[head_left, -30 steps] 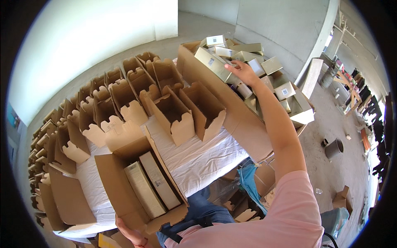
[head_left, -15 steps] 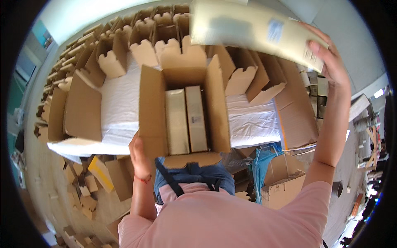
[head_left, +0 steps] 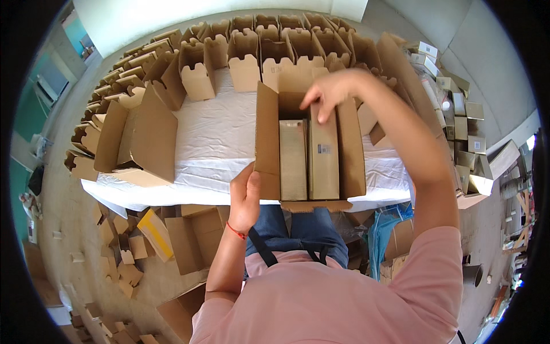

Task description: The person places gold-colored boxes and bottled products into brown cardboard containers. The person picks up individual items from a larger box and arranges them systematically inside smaller open boxes on a table.

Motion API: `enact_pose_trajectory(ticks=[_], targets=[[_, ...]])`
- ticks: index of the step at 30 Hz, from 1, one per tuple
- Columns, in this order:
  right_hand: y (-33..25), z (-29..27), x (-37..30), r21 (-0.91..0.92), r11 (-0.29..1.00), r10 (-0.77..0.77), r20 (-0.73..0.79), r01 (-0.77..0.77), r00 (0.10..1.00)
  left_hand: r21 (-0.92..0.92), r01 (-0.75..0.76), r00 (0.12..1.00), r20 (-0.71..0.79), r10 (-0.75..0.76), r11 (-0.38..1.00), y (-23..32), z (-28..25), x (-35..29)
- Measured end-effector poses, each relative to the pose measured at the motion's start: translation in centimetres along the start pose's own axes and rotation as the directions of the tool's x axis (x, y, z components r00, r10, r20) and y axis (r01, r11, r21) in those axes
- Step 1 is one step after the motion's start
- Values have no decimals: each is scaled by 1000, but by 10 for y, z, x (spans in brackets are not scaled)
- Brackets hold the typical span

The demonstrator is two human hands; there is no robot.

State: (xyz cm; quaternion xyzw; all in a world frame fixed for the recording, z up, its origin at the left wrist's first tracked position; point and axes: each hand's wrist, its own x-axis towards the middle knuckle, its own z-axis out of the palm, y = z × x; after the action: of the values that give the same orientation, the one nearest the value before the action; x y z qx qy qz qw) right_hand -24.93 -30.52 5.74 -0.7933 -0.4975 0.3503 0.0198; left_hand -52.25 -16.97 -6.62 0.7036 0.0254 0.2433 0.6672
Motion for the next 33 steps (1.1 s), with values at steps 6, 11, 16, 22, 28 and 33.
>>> enact_pose_trajectory(ticks=[6, 11, 16, 22, 28, 33], targets=[[-27, 39, -8, -115, 993, -64, -449, 14, 891, 8, 19, 999, 48, -20, 1000, 2, -4, 2], [-59, 94, -73, 147, 919, 21, -945, 365, 328, -75, -169, 980, 89, 175, 983, -3, -10, -22], [-58, 208, -90, 440, 520, 257, -898, 732, 357, -50, -133, 972, 190, 140, 990, -3, 13, -25], [-87, 231, -69, 828, 348, 703, -540, 439, 462, -208, -61, 993, 85, 80, 976, 1, 14, -17], [-125, 217, -27, 688, 135, 511, -665, 713, 545, -102, 125, 916, -370, -154, 987, 4, -48, -17], [-184, 178, 83, 596, 367, 228, -802, 714, 552, 130, -71, 765, -630, 138, 989, 18, -150, 26]])
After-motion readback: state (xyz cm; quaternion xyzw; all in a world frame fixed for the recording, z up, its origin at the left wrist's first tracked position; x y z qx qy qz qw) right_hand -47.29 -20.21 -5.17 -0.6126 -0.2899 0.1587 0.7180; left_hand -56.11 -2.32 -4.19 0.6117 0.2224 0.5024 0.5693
